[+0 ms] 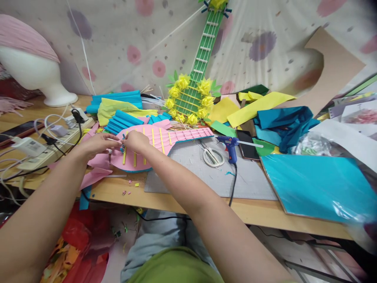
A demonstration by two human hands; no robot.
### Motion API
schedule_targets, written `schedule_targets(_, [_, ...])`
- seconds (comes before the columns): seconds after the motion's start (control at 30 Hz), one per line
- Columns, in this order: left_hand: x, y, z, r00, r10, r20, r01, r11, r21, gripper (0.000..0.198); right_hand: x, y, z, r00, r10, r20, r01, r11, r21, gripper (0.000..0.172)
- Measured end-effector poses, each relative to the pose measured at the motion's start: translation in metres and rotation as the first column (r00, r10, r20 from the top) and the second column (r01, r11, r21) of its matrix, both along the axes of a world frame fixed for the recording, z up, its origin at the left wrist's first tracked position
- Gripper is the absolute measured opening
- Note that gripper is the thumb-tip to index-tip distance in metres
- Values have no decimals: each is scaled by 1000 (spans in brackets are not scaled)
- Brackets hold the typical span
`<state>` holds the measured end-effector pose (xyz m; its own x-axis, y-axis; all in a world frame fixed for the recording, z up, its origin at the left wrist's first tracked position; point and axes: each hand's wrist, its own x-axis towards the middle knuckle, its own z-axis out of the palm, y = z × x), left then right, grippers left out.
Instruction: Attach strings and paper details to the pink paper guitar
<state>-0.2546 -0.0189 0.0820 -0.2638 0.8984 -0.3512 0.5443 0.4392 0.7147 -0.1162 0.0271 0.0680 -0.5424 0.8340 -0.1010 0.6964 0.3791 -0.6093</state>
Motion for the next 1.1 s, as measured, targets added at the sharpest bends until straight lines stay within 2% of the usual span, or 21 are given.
schedule_targets(0.2, [-1, -1, 2, 999, -12, -32, 12, 1000, -1, 56, 2, 0, -7, 1000, -24, 9, 24, 996, 80, 24])
schedule_targets(0.3, [-3, 1, -2, 999, -32, -22, 32, 999, 1, 55, 4, -3, -12, 999, -33, 37, 27, 986, 168, 23])
schedule_targets(0.43, [-5, 3, -6, 996, -87, -13, 86, 996, -11, 46, 8, -8, -16, 996, 2, 92, -33, 941, 337, 23])
schedule_targets(0.57, [-5, 4, -4, 991, -132, -7, 132, 991, -14, 42, 15, -5, -20, 992, 25, 127, -78, 896, 437, 24])
schedule_targets(0.73, [-1, 6, 0, 992, -118, -52, 117, 993, -16, 50, 23, -3, -23, 993, 34, 116, -85, 878, 471, 28])
schedule_targets(0.87, [1, 5, 0, 995, -75, -67, 73, 997, -29, 54, 30, -11, -21, 998, 66, 20, -66, 848, 526, 25])
schedule_targets(1.0, [0, 3, -2, 995, -71, -64, 70, 997, -12, 55, 33, -18, -22, 984, 171, -43, -128, 862, 490, 22])
schedule_targets(1.1, [-2, 4, -2, 994, -78, -73, 76, 997, -24, 56, 30, -19, -23, 985, 173, -26, -141, 874, 466, 21])
